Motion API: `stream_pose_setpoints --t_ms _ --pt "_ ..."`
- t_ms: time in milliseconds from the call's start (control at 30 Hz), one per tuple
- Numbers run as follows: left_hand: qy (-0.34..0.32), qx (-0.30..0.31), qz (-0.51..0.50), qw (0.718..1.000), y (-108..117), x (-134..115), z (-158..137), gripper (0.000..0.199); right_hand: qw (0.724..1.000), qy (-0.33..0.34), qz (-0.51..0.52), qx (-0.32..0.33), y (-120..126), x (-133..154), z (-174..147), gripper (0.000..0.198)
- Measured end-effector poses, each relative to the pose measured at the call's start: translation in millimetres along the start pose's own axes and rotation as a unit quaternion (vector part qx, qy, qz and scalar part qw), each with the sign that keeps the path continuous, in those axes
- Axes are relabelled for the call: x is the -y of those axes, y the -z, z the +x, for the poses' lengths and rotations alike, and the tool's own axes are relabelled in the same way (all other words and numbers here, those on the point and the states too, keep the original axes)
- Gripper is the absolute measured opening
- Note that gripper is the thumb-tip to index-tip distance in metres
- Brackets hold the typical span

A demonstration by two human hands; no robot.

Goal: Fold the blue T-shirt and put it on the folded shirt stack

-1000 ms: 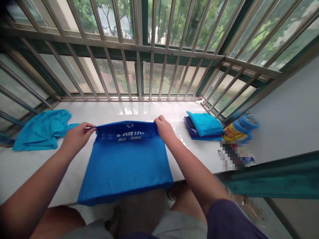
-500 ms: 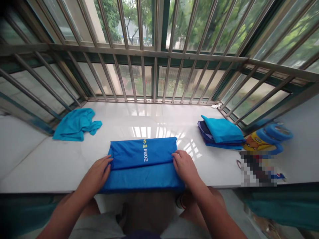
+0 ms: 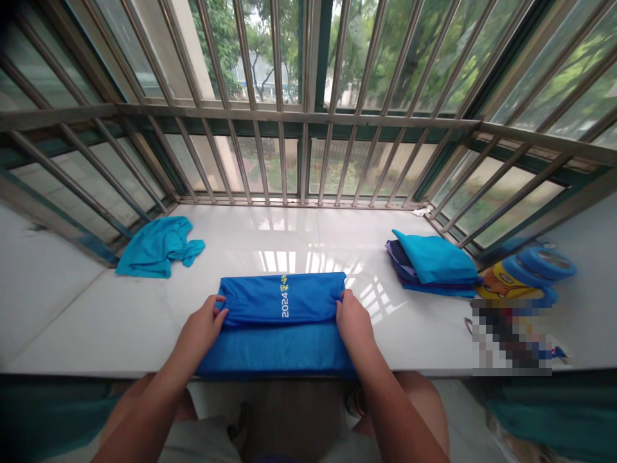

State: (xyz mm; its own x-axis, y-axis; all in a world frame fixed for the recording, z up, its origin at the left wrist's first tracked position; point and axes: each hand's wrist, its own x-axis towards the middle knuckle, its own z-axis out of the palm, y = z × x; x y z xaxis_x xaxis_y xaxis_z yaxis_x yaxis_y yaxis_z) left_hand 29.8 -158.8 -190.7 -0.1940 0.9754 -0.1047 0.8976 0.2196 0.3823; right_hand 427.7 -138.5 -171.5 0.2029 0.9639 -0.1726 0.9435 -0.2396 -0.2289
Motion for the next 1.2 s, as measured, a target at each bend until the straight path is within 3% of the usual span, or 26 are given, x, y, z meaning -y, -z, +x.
stream_pose_setpoints --t_ms 133,300,433,533,633,800,1200 --pt "-0.007 -0.032 -0.021 0.999 1.5 14.2 0.0 0.025 0.999 -0.006 0.038 0.008 -2.3 -6.2 -14.4 0.018" --pt "-0.057 -0.007 -0.016 0.998 -11.3 35.3 -7.9 0.024 0.999 0.007 0.031 -0.001 -21.0 -16.0 -32.9 0.016" --pt "-0.116 -0.055 0.027 0.991 -11.4 34.4 -7.2 0.03 0.992 0.064 0.01 -0.104 -27.5 -13.5 -28.3 0.026" --pt "-0.174 -0.118 0.049 0.977 -14.2 9.7 3.9 0.039 0.971 0.156 0.003 -0.179 -34.2 4.8 -13.4 0.044" --pt "-0.217 -0.104 0.077 0.968 -28.4 -23.0 20.4 0.051 0.962 0.237 -0.014 -0.137 -46.3 29.0 6.6 0.06" --pt "-0.172 -0.034 0.13 0.976 -52.5 -42.3 41.2 0.066 0.979 0.197 -0.053 -0.019 -56.9 42.6 37.2 0.075" --pt "-0.167 -0.031 0.121 0.978 -56.1 -42.0 75.9 0.073 0.98 0.189 -0.061 -0.013 -54.4 45.0 70.5 0.08"
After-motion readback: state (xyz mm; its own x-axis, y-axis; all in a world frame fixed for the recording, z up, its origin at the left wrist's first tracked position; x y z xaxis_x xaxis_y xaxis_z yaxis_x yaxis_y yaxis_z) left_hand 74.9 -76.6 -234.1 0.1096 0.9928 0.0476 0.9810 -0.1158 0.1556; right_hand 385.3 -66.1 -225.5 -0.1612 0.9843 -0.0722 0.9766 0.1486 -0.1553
